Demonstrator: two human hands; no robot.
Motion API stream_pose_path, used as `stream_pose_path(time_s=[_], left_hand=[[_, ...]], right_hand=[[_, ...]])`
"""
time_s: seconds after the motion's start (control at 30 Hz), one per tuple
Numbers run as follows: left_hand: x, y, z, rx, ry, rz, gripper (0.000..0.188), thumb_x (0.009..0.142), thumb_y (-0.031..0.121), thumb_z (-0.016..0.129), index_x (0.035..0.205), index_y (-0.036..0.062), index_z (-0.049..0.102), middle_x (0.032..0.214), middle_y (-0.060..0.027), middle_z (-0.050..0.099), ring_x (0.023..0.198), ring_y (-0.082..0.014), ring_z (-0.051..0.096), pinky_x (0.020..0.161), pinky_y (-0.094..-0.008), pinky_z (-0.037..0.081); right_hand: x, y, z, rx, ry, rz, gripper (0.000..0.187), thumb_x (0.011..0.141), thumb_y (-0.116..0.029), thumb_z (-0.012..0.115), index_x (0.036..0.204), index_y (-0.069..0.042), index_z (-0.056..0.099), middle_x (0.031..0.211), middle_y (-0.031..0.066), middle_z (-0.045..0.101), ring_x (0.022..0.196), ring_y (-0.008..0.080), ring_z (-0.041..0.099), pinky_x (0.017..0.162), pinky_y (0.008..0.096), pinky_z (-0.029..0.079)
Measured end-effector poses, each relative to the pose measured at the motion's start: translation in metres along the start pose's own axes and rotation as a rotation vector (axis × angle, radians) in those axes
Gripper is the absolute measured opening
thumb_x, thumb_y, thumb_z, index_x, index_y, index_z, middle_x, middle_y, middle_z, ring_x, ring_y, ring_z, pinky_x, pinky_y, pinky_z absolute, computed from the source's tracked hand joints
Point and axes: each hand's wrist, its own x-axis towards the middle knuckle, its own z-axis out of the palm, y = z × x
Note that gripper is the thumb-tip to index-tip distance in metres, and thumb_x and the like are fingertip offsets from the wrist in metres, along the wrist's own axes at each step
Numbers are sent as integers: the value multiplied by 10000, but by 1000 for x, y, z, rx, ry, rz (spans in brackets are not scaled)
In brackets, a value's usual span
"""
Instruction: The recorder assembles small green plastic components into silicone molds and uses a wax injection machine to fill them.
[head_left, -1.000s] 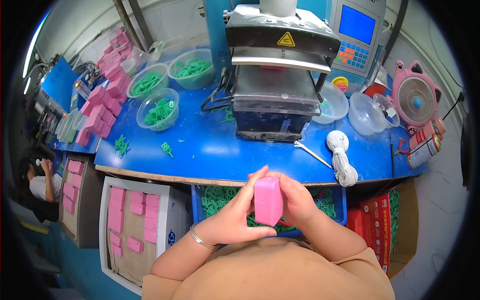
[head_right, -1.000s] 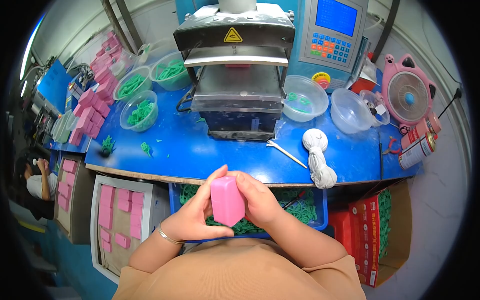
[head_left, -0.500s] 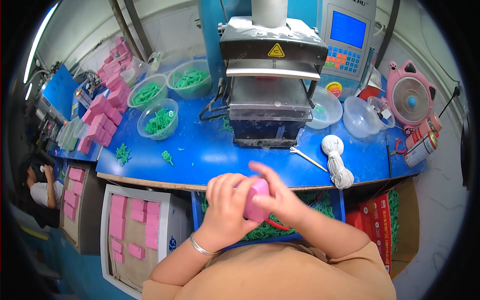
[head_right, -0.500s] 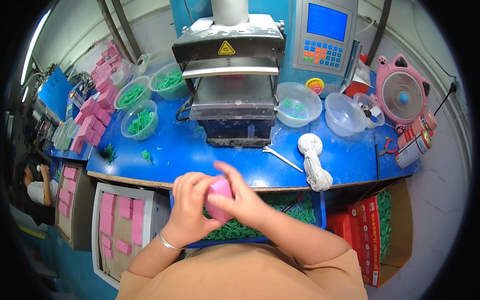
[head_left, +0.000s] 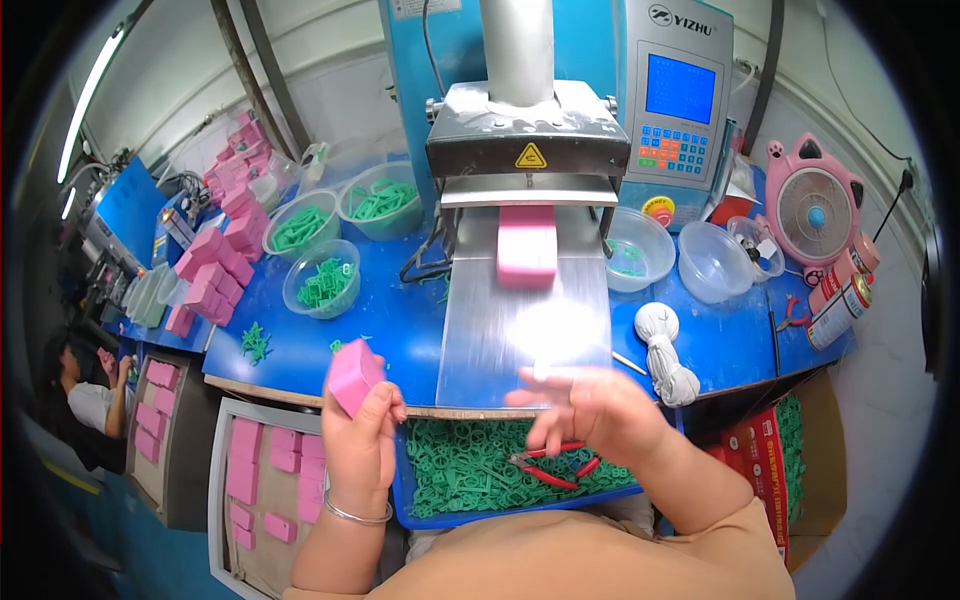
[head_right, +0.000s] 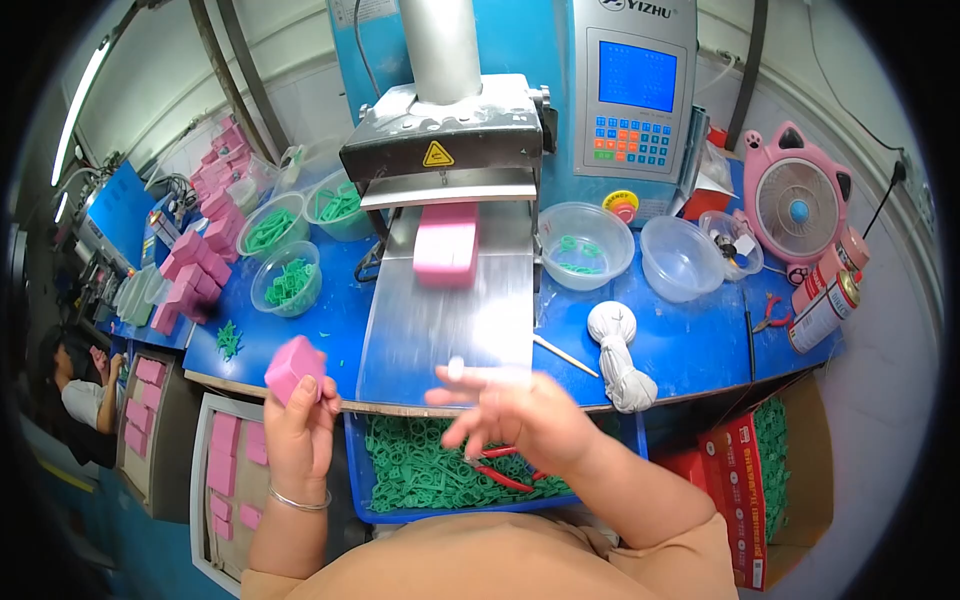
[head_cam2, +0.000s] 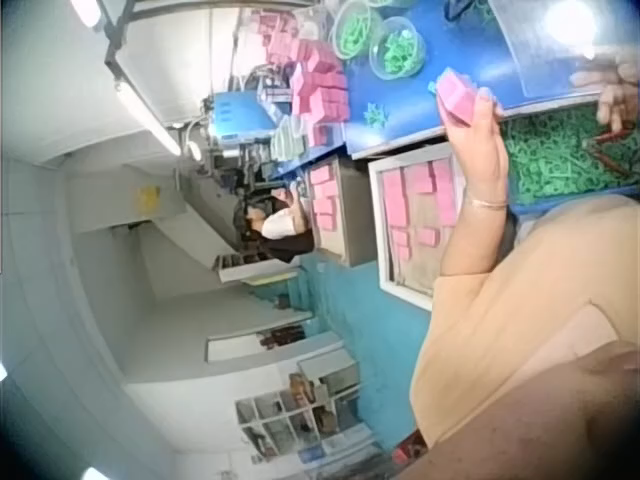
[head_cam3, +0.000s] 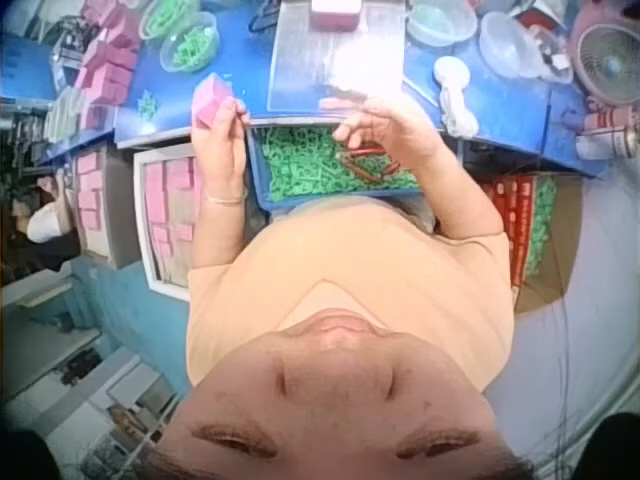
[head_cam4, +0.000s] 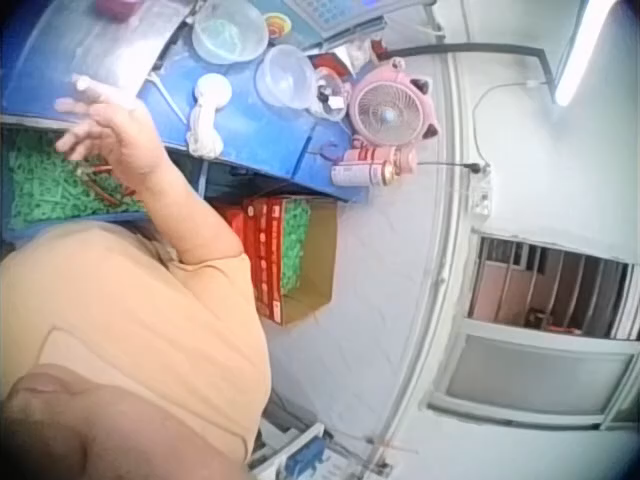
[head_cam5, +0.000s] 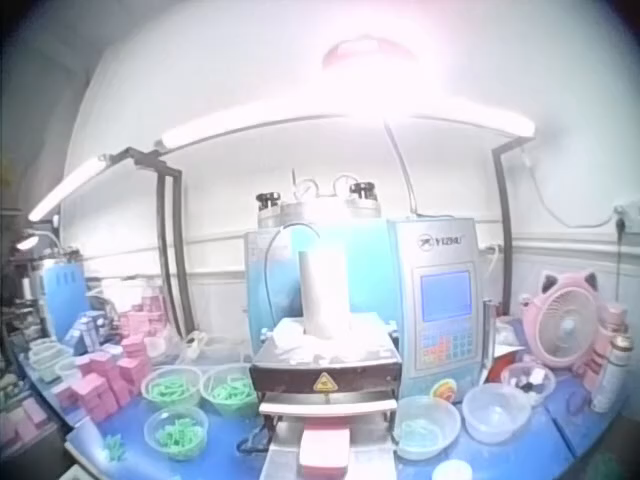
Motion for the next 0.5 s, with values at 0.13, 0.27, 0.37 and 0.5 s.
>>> stream_pose_path(time_s=[0.13,0.27,0.37,0.5], left_hand=[[-2,10,30,501,-120,431,800,674,178,777,1309,-4,324,1187,-119,458,977,-215,525,857,-311,450],[8,20,53,1235,-585,625,879,582,199,824,1293,19,339,1258,-194,414,1151,-330,439,984,-388,356],[12,-1,46,1138,-647,439,858,571,171,820,1273,17,353,1225,-183,438,1139,-330,448,968,-386,371],[20,-11,39,1147,-619,387,845,569,151,812,1270,29,356,1198,-175,456,1121,-323,460,949,-377,387]], right_hand=[[-19,6,-10,51,-168,344,628,901,-140,463,1431,-71,132,1130,245,561,639,245,647,466,255,484],[-20,18,-12,-49,-106,535,600,879,-98,452,1415,-37,190,1023,223,611,555,211,629,454,251,478],[-23,17,-13,-158,-49,554,591,867,-97,452,1406,-27,220,1002,223,616,529,198,617,454,247,469],[-28,22,-23,-204,30,532,567,862,-90,442,1394,-20,258,974,221,626,500,183,602,444,239,450]])
